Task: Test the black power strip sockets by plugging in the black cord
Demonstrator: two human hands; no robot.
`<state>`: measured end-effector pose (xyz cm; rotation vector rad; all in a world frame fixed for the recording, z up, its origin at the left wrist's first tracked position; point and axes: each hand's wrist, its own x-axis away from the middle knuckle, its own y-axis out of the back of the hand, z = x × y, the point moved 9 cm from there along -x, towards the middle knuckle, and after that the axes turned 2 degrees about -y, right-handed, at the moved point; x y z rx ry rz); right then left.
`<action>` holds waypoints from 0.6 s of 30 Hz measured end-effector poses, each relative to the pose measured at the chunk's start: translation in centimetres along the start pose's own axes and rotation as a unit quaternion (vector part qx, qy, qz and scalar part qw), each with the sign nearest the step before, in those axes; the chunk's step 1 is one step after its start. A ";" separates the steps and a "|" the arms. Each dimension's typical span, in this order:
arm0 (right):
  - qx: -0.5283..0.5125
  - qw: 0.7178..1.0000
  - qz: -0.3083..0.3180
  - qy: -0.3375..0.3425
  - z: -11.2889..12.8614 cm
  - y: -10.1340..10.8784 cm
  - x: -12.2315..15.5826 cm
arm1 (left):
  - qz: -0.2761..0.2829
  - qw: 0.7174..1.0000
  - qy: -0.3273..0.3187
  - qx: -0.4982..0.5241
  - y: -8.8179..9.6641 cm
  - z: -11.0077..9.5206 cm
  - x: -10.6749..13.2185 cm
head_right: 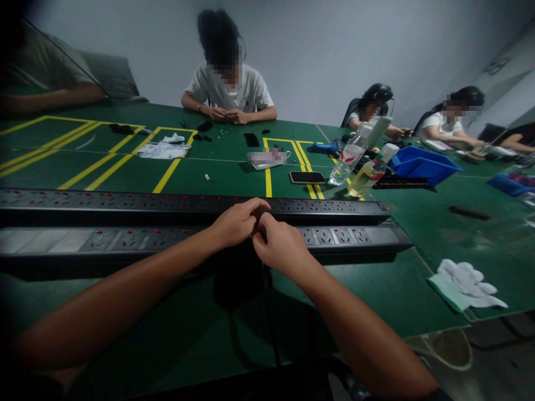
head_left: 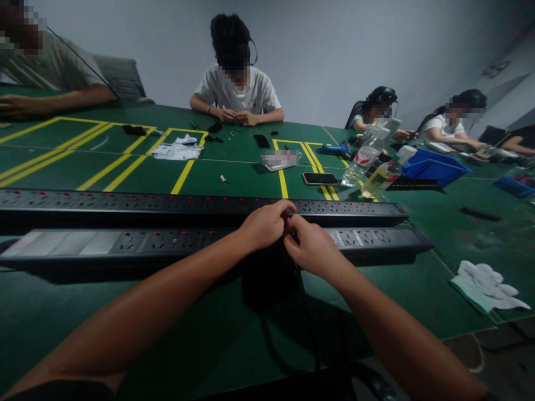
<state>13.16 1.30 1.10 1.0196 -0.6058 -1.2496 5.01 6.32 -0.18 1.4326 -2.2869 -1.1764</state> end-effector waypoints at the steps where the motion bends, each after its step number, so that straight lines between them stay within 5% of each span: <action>1: -0.002 1.000 0.004 0.004 -0.1 0.0 0.1 | 0.003 1.000 0.003 -0.005 0.0 0.0 0.0; 9: -0.163 0.978 0.075 0.105 -1.7 0.3 1.6 | 0.027 0.999 -0.005 -0.026 -0.6 0.1 0.0; 13: -0.005 0.983 0.074 0.166 -1.4 0.8 1.7 | 0.046 0.997 -0.012 -0.059 -0.9 0.1 0.0; 18: 0.153 0.977 0.067 0.134 -1.7 -0.8 1.5 | 0.061 0.993 -0.011 -0.100 -1.2 -0.1 0.0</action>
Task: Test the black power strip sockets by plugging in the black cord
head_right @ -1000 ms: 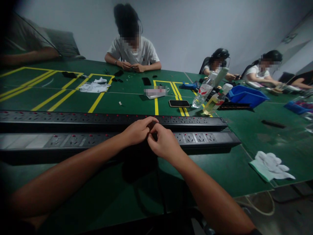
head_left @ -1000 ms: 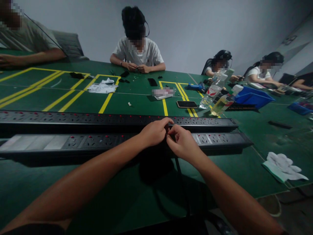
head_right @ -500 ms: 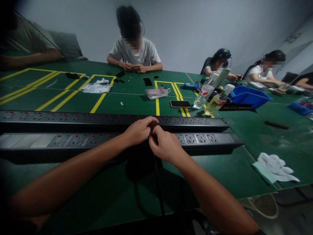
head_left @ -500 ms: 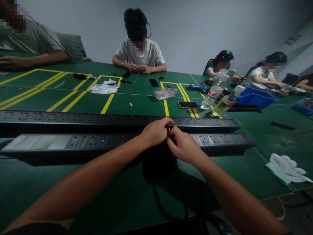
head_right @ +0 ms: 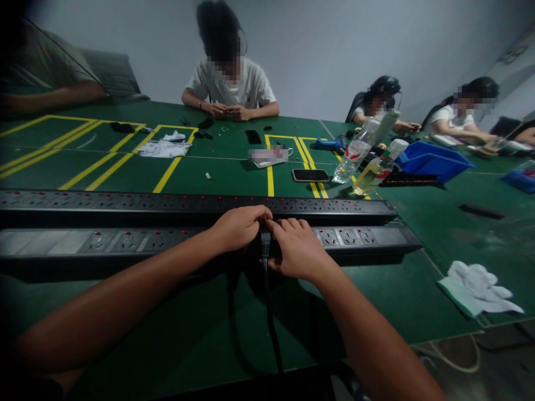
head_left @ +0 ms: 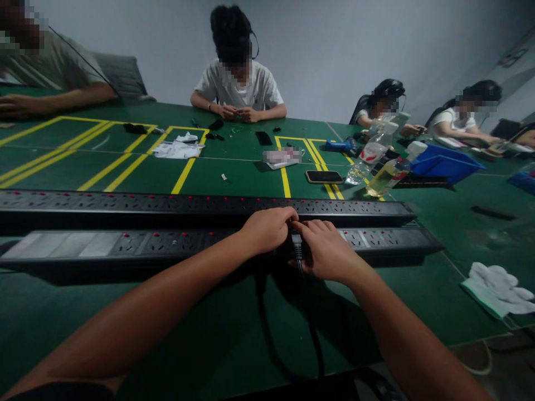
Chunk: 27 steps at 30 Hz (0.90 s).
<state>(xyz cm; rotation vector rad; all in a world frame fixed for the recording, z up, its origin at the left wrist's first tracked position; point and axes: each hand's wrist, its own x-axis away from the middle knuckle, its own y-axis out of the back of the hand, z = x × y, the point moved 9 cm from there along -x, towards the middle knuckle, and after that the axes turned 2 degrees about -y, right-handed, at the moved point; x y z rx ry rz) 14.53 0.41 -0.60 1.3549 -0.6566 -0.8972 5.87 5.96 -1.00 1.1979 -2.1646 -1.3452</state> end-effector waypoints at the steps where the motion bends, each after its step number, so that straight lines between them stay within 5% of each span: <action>1: 0.020 1.000 -0.004 -0.007 0.0 -0.3 -0.1 | 0.001 1.000 0.000 -0.007 0.0 -0.1 0.0; 6: 0.073 0.997 -0.009 -0.008 0.0 -0.8 -0.5 | 0.031 0.998 -0.017 -0.054 -0.3 -0.6 0.3; 13: 0.007 1.000 -0.005 0.022 -1.8 0.8 -0.1 | 0.106 0.986 -0.070 -0.112 0.0 -1.8 1.5; 19: -0.014 1.000 0.020 0.011 -4.2 1.2 0.6 | 0.109 0.984 -0.081 -0.113 -0.4 -1.9 1.4; 27: -0.045 0.999 -0.002 -0.010 -3.5 0.7 0.4 | 0.113 0.986 -0.065 -0.100 -0.7 -1.4 1.3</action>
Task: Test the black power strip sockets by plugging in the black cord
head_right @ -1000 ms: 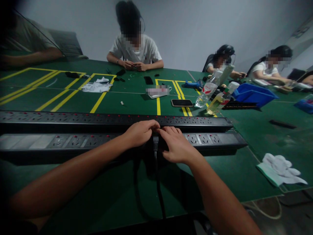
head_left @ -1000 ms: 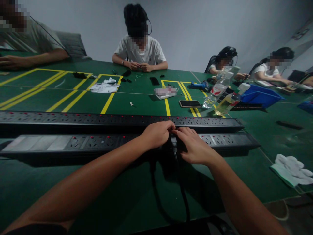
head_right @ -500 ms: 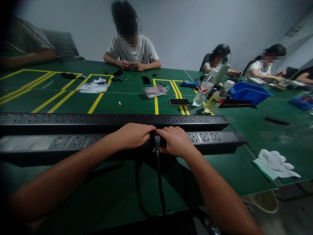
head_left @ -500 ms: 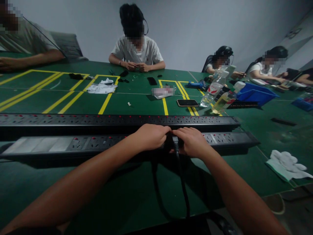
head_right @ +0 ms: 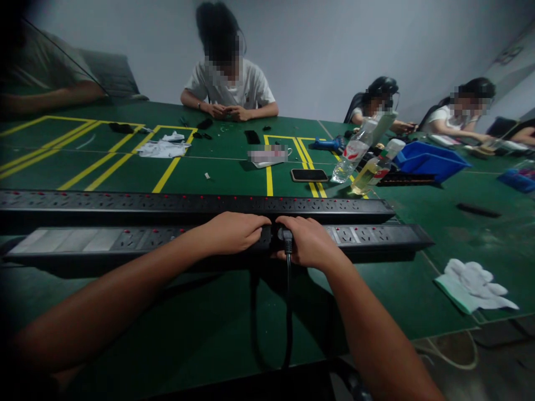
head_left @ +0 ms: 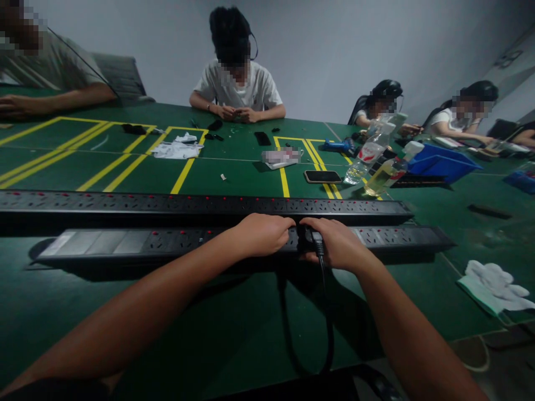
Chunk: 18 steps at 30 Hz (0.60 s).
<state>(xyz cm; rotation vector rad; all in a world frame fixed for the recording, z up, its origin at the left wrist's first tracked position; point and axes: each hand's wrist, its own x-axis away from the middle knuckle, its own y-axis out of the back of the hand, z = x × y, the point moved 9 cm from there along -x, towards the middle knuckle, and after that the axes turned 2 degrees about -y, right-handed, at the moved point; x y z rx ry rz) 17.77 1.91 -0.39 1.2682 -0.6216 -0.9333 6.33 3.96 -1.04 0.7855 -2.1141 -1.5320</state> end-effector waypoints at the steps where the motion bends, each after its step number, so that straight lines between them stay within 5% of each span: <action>1: -0.002 1.000 0.004 0.001 0.1 -0.1 -0.1 | 0.007 1.000 0.006 -0.003 0.0 0.2 0.1; 8: -0.020 0.999 0.042 0.017 -2.2 0.8 0.5 | 0.076 0.997 0.013 -0.026 0.5 0.6 1.3; 18: -0.171 0.983 0.055 -0.024 -4.9 2.2 2.0 | 0.053 0.998 -0.029 -0.001 -0.3 -0.5 0.9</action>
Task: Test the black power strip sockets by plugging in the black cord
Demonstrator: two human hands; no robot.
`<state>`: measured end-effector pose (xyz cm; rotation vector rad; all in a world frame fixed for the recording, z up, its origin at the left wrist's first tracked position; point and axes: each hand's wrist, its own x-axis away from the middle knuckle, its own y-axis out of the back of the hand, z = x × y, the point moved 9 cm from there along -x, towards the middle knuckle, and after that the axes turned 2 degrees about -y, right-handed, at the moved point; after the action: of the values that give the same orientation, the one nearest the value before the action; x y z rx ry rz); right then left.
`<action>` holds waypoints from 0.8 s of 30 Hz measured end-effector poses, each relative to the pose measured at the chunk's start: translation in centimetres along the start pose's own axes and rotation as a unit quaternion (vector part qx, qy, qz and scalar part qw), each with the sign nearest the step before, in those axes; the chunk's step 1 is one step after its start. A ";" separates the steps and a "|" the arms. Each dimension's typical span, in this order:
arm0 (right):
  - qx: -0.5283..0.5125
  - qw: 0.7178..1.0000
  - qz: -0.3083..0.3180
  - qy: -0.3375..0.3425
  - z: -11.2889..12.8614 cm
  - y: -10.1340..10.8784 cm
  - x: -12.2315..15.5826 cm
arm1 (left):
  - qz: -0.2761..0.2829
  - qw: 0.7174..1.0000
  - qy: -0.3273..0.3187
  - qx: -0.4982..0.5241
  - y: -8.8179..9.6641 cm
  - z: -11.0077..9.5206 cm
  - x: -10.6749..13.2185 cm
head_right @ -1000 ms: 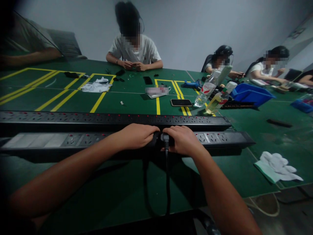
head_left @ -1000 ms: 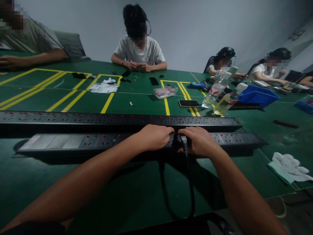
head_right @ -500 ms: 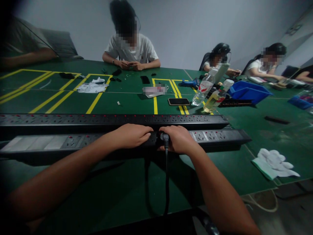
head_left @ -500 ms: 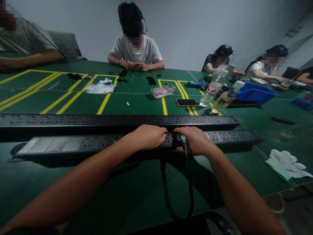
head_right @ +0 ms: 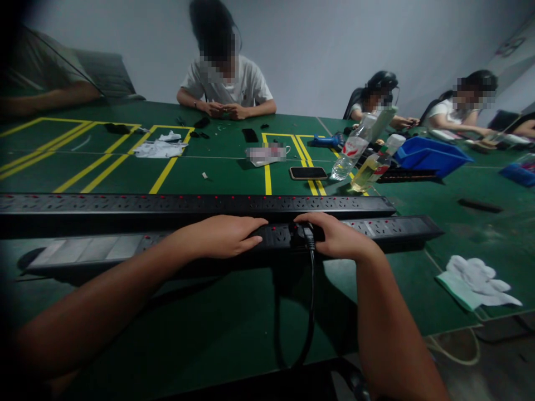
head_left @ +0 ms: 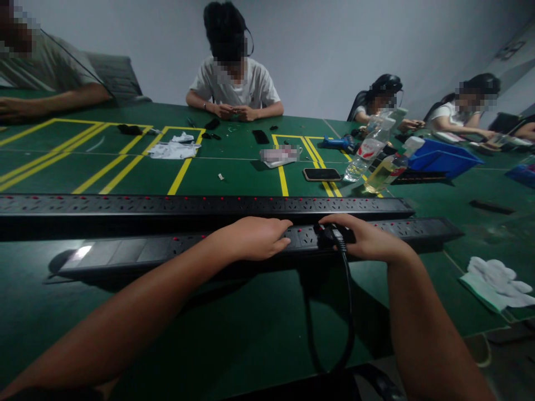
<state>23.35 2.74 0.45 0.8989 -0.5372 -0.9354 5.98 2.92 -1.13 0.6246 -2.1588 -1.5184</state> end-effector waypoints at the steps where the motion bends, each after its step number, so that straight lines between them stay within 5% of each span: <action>1: -0.024 0.999 -0.019 0.015 0.4 0.7 0.2 | -0.010 1.000 -0.012 0.004 -0.1 -0.3 -0.2; 4: -0.045 0.996 -0.081 0.004 0.9 2.1 0.5 | -0.039 0.998 -0.057 -0.005 -0.3 -1.8 -0.7; 10: 0.066 0.988 -0.065 -0.120 1.2 -0.1 -0.2 | -0.065 0.991 -0.066 -0.095 -1.3 -3.3 -1.6; 24: -0.074 0.979 -0.166 -0.097 -0.4 -0.2 -0.8 | -0.084 0.990 -0.100 -0.051 -1.6 -5.0 -2.7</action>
<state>23.21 3.52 0.04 0.7803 -0.4828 -1.3595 11.25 0.21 -1.33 0.6588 -2.2028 -1.8384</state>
